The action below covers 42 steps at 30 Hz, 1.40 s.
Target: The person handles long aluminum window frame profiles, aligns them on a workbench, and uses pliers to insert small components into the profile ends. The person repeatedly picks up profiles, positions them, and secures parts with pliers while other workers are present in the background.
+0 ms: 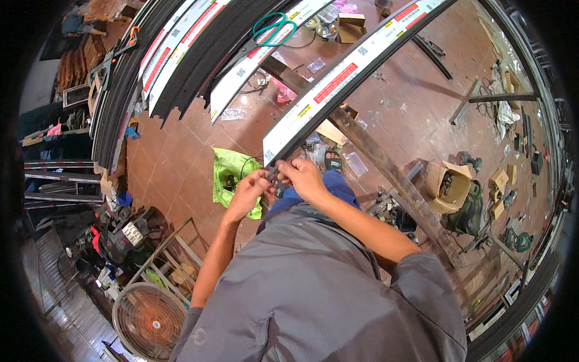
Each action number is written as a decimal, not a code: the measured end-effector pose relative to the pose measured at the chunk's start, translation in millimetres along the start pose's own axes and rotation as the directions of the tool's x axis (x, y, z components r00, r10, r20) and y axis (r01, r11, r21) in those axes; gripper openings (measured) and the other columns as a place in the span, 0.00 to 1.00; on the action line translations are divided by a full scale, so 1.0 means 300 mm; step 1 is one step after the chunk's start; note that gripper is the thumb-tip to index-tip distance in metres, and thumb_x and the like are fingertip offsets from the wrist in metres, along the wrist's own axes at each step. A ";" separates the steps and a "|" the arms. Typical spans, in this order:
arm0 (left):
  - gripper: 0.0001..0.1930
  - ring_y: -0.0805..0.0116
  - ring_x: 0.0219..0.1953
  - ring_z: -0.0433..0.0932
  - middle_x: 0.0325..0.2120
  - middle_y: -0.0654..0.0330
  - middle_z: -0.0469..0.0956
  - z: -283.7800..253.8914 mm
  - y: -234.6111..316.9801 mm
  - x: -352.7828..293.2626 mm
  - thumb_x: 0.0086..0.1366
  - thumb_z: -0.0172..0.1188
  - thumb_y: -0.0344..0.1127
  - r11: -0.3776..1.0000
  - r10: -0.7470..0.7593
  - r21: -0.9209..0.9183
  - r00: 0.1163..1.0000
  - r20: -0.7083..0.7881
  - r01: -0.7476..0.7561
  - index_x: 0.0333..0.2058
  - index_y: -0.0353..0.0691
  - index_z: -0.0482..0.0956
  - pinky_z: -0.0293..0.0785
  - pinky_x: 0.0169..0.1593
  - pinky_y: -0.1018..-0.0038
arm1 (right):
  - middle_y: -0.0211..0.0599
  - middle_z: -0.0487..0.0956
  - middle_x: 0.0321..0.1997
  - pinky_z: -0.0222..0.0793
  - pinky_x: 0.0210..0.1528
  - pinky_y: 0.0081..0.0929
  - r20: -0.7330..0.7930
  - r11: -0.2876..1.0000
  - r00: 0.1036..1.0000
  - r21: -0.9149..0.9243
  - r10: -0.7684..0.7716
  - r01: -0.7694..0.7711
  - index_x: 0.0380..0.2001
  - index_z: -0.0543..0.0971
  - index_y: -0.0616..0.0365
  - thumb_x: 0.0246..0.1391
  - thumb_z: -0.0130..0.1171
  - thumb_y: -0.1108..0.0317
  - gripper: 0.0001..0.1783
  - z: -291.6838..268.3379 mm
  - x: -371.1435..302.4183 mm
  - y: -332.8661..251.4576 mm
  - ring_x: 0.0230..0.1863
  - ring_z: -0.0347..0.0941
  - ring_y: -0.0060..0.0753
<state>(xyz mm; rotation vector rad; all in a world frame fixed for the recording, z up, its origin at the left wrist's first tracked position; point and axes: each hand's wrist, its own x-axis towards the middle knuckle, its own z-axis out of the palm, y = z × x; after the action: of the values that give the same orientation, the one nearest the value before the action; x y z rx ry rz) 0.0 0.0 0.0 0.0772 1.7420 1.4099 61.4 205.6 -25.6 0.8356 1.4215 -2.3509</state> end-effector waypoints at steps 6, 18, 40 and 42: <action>0.18 0.58 0.34 0.82 0.31 0.50 0.84 -0.240 -0.280 -0.146 0.68 0.67 0.47 0.859 -0.188 0.479 0.982 -0.032 0.181 0.41 0.34 0.84 0.77 0.41 0.63 | 0.35 0.83 0.27 0.70 0.28 0.22 -0.064 0.994 0.998 -0.108 -0.017 0.010 0.29 0.84 0.66 0.64 0.68 0.58 0.19 -0.002 0.024 -0.037 0.27 0.77 0.22; 0.28 0.42 0.46 0.84 0.42 0.44 0.86 -0.571 -0.441 -0.528 0.60 0.70 0.64 0.307 -0.250 0.575 0.647 -0.720 0.758 0.47 0.47 0.89 0.80 0.49 0.52 | 0.35 0.82 0.23 0.70 0.32 0.24 -0.161 0.935 0.985 -0.354 -0.056 -0.005 0.31 0.86 0.66 0.61 0.66 0.56 0.19 0.000 -0.016 -0.088 0.26 0.76 0.23; 0.33 0.73 0.15 0.76 0.21 0.58 0.81 0.037 0.162 0.186 0.75 0.47 0.69 0.990 -0.087 -0.090 0.966 0.243 0.112 0.48 0.38 0.75 0.66 0.17 0.79 | 0.57 0.84 0.31 0.75 0.39 0.52 -0.356 0.668 0.870 -0.743 -0.341 -0.042 0.29 0.84 0.62 0.61 0.54 0.46 0.27 0.082 -0.054 -0.129 0.35 0.82 0.61; 0.33 0.73 0.15 0.76 0.21 0.58 0.81 0.030 0.152 0.194 0.75 0.48 0.68 0.976 -0.115 -0.147 0.951 0.288 0.162 0.48 0.38 0.75 0.65 0.16 0.80 | 0.53 0.82 0.26 0.73 0.35 0.47 -0.424 0.734 0.842 -0.678 -0.334 -0.050 0.28 0.83 0.62 0.62 0.57 0.47 0.26 0.094 -0.055 -0.122 0.31 0.80 0.52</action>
<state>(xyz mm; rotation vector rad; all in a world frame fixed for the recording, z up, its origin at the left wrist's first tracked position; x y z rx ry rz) -50.8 54.3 4.3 0.0563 1.3665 1.3656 46.9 197.5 20.6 1.2020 2.4277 -1.4875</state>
